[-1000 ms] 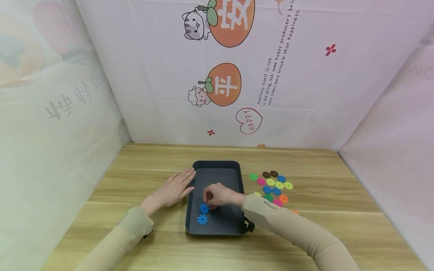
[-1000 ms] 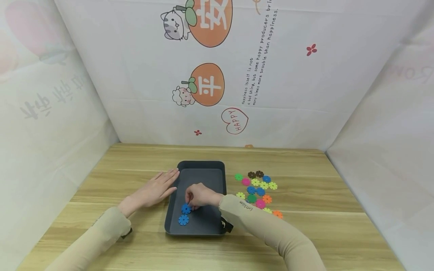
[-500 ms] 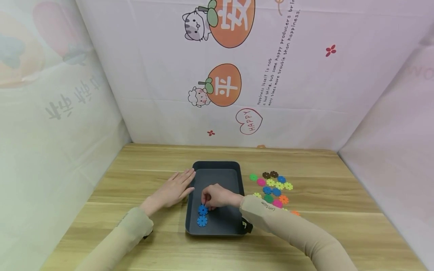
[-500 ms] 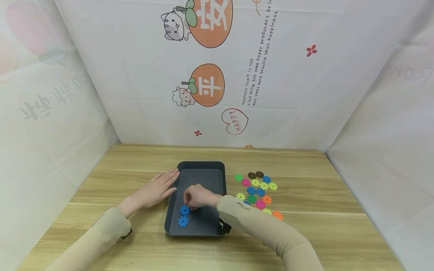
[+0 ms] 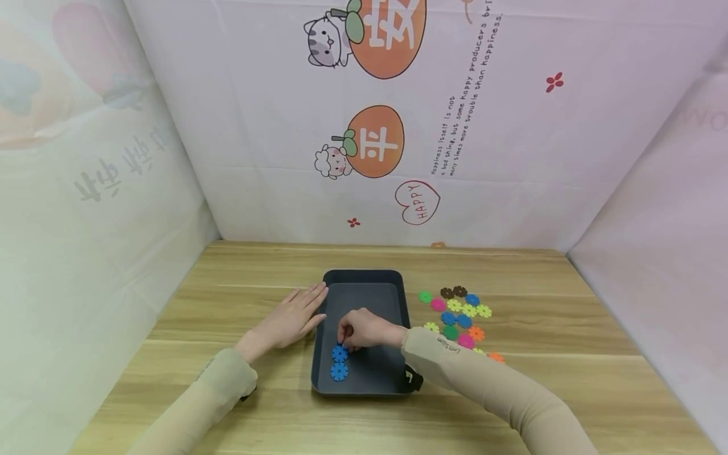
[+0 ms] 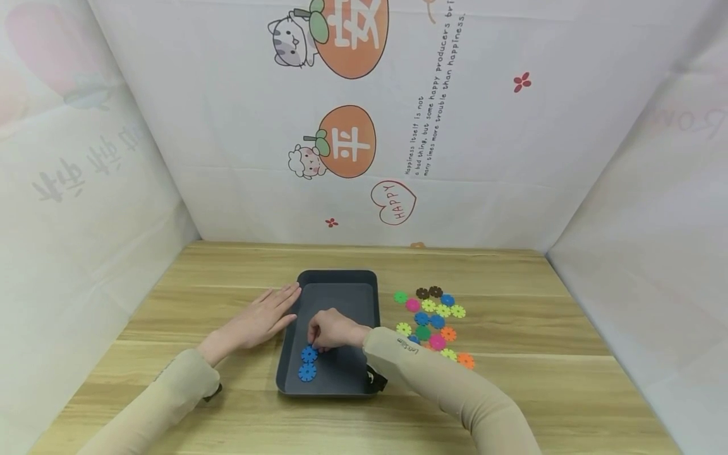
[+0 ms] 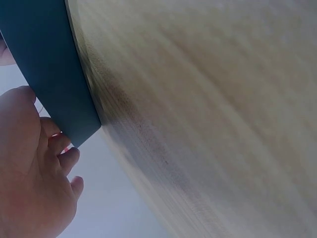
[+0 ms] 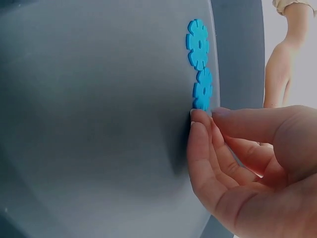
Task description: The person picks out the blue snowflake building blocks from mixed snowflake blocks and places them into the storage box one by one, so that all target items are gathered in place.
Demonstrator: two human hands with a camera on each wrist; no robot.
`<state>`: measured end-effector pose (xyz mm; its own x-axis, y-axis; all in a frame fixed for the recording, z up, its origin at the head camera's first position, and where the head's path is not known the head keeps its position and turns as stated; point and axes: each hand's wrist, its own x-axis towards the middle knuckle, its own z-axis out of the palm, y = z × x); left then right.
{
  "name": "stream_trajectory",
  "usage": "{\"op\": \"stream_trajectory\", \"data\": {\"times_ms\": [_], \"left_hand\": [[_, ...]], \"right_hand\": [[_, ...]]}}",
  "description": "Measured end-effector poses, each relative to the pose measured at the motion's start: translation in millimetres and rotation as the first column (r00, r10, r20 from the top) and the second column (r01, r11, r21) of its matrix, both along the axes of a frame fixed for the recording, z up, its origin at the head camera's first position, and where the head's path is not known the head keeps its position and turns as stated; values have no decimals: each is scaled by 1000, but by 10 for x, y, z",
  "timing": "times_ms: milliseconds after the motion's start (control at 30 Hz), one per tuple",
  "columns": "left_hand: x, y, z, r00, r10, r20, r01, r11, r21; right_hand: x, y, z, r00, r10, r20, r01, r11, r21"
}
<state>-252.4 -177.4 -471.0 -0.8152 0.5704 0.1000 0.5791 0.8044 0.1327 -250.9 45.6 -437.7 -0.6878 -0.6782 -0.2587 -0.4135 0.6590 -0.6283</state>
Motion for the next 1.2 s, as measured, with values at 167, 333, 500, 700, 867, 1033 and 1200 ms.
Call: {"op": "stream_trajectory", "data": {"times_ms": [167, 333, 500, 700, 867, 1033, 1200], "left_hand": [[-2, 6, 11, 1000, 0, -4, 0, 1000, -3], [-4, 11, 19, 1000, -2, -6, 2, 1000, 0], [4, 6, 17, 1000, -7, -4, 6, 1000, -4], [12, 2, 11, 1000, -8, -7, 8, 1000, -8], [19, 1, 20, 1000, -7, 2, 7, 1000, -9], [20, -1, 22, 1000, -9, 0, 9, 1000, -7], [17, -2, 31, 1000, -7, 6, 7, 1000, -2]], "right_hand": [[-40, 71, 5, 1000, -22, 5, 22, 999, -26], [-71, 238, 133, 999, -46, -26, 44, 997, -66], [-105, 538, 276, 996, -79, -34, 74, 989, -128], [-224, 1003, 356, 981, -191, 14, 191, 968, -163], [-330, 1395, 404, 956, -293, -14, 287, 943, -166], [-408, 1779, 415, 930, -367, -12, 361, 919, -161], [-444, 2122, 356, 905, -425, -35, 417, 898, -139]]}}
